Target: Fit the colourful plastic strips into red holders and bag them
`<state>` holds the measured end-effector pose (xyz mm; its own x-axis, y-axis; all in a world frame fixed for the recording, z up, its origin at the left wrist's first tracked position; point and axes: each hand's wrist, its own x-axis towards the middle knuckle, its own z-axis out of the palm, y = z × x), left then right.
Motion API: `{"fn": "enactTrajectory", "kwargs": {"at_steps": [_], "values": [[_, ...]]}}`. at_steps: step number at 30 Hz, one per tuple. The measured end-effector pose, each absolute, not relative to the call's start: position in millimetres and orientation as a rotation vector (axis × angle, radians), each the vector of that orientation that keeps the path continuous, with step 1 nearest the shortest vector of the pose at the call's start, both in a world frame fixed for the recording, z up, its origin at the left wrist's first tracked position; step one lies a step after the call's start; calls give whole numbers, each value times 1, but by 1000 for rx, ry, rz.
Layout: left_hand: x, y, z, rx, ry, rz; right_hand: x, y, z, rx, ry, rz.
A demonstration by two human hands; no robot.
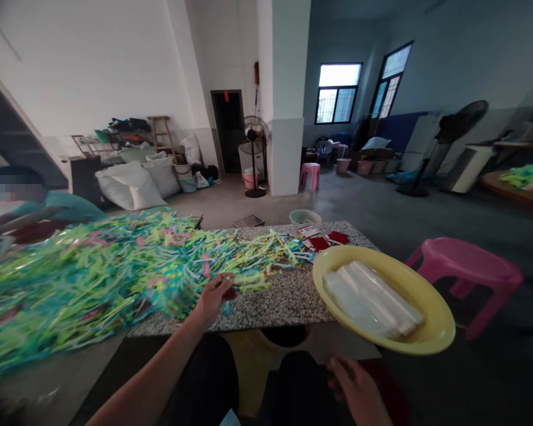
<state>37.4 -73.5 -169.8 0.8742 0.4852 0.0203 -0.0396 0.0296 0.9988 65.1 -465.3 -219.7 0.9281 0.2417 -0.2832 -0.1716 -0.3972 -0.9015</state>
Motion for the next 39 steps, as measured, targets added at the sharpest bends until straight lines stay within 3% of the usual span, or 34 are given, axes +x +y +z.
{"fn": "enactTrajectory", "kwargs": {"at_steps": [4,7,11,15,20,23,28,34,39], "values": [[-50,-74,-161,1607,248,268,54,-392,-167,-1944,-442,331],[-110,-77,-161,1774,195,218,33,-353,-144,-1993,-776,545],[-166,-79,-171,1866,263,198,1,-323,-158,-1914,-1105,1101],[-192,-73,-178,1883,328,176,-16,-304,-185,-1903,-1254,1209],[-190,-32,-190,1799,334,255,-4,-278,-206,-1893,-1237,1188],[-170,13,-207,1854,638,509,15,-265,-214,-1890,-1031,1196],[-123,58,-227,2137,765,573,42,-235,-226,-1821,-713,978],[-102,43,-245,2221,781,455,45,-189,-222,-1857,-581,855],[-104,20,-259,2178,753,475,45,-156,-211,-2101,-837,710]]}}
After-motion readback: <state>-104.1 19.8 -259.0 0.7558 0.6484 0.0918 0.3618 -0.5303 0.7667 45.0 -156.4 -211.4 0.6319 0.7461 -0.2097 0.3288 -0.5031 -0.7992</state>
